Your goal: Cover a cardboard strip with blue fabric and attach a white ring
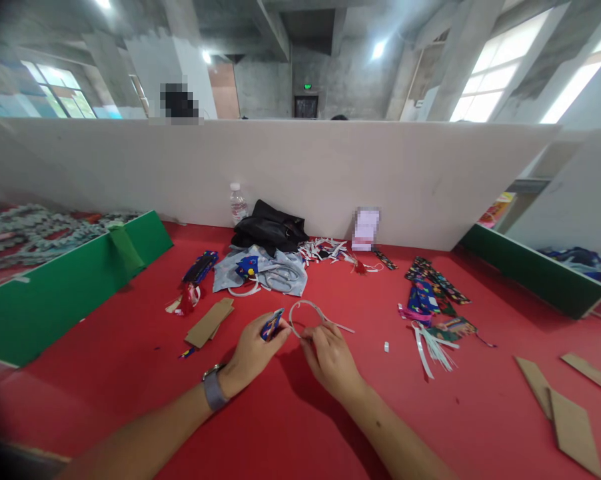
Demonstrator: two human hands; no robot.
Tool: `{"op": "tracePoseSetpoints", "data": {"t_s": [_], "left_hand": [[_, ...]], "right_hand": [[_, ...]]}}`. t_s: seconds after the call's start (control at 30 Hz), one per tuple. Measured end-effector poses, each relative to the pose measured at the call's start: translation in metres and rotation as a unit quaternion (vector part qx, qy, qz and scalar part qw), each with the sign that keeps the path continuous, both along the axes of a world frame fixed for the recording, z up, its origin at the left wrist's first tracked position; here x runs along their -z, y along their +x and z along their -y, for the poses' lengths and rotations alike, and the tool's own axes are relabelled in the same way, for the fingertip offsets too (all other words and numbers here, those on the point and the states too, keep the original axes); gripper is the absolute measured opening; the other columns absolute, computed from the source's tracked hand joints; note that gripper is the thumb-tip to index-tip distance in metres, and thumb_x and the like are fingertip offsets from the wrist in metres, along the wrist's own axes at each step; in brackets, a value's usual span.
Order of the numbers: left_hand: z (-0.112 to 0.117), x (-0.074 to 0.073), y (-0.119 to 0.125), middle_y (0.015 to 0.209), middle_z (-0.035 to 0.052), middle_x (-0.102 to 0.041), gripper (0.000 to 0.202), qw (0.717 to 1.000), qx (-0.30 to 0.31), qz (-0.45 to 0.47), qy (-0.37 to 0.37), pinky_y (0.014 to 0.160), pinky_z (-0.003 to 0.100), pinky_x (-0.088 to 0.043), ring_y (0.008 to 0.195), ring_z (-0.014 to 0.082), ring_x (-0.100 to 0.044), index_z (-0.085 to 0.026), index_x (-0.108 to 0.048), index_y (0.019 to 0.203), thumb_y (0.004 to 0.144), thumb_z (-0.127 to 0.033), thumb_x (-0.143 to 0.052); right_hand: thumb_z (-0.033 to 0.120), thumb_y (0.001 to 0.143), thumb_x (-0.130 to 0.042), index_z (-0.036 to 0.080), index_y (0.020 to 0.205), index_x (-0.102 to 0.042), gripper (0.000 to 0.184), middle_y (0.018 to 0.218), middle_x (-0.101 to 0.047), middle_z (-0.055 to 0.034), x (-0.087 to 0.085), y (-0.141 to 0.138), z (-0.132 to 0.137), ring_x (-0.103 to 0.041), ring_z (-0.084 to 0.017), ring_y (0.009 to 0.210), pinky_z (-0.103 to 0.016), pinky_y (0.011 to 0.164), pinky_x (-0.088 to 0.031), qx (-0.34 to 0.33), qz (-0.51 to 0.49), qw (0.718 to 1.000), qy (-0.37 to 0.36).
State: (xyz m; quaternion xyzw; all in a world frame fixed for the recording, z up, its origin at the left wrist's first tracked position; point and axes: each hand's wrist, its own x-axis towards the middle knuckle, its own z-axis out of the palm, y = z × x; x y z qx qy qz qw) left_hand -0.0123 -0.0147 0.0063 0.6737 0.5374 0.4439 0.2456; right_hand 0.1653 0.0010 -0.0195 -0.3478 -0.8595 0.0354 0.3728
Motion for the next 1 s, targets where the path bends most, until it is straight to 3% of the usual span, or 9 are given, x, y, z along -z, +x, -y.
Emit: {"op": "tracePoseSetpoints", "data": {"t_s": [0.5, 0.73, 1.0], "left_hand": [[0.0027, -0.0011, -0.0015, 0.075, 0.0016, -0.058, 0.013, 0.995, 0.035, -0.070, 0.066, 0.070, 0.023, -0.042, 0.074, 0.0138, -0.054, -0.019, -0.054, 0.073, 0.084, -0.022, -0.049], [0.0058, 0.0015, -0.0052, 0.082, 0.0034, -0.061, 0.005, 0.980, 0.069, -0.109, 0.148, 0.076, 0.026, -0.042, 0.079, 0.0155, -0.053, -0.019, -0.056, 0.085, 0.083, -0.018, -0.052], [0.0090, 0.0043, -0.0049, 0.082, 0.0023, -0.062, 0.008, 0.976, 0.081, -0.131, 0.156, 0.084, 0.030, -0.040, 0.080, 0.0154, -0.052, -0.020, -0.056, 0.086, 0.082, -0.014, -0.053]], "right_hand": [[0.017, 0.089, -0.044, 0.021, 0.088, -0.048, 0.006, 0.075, -0.059, -0.0028, 0.0005, 0.0030, 0.0003, -0.055, -0.018, 0.074, -0.033, 0.071, -0.045, 0.005, -0.005, 1.000, -0.015], [0.014, 0.089, -0.043, 0.023, 0.091, -0.046, 0.009, 0.077, -0.058, -0.0011, 0.0013, 0.0031, -0.0011, -0.058, -0.017, 0.076, -0.043, 0.091, -0.043, -0.008, -0.030, 0.999, 0.006], [0.013, 0.088, -0.044, 0.023, 0.089, -0.047, 0.011, 0.076, -0.059, -0.0002, 0.0002, 0.0036, -0.0015, -0.058, -0.016, 0.072, -0.045, 0.092, -0.043, -0.019, -0.031, 0.999, -0.004]]}}
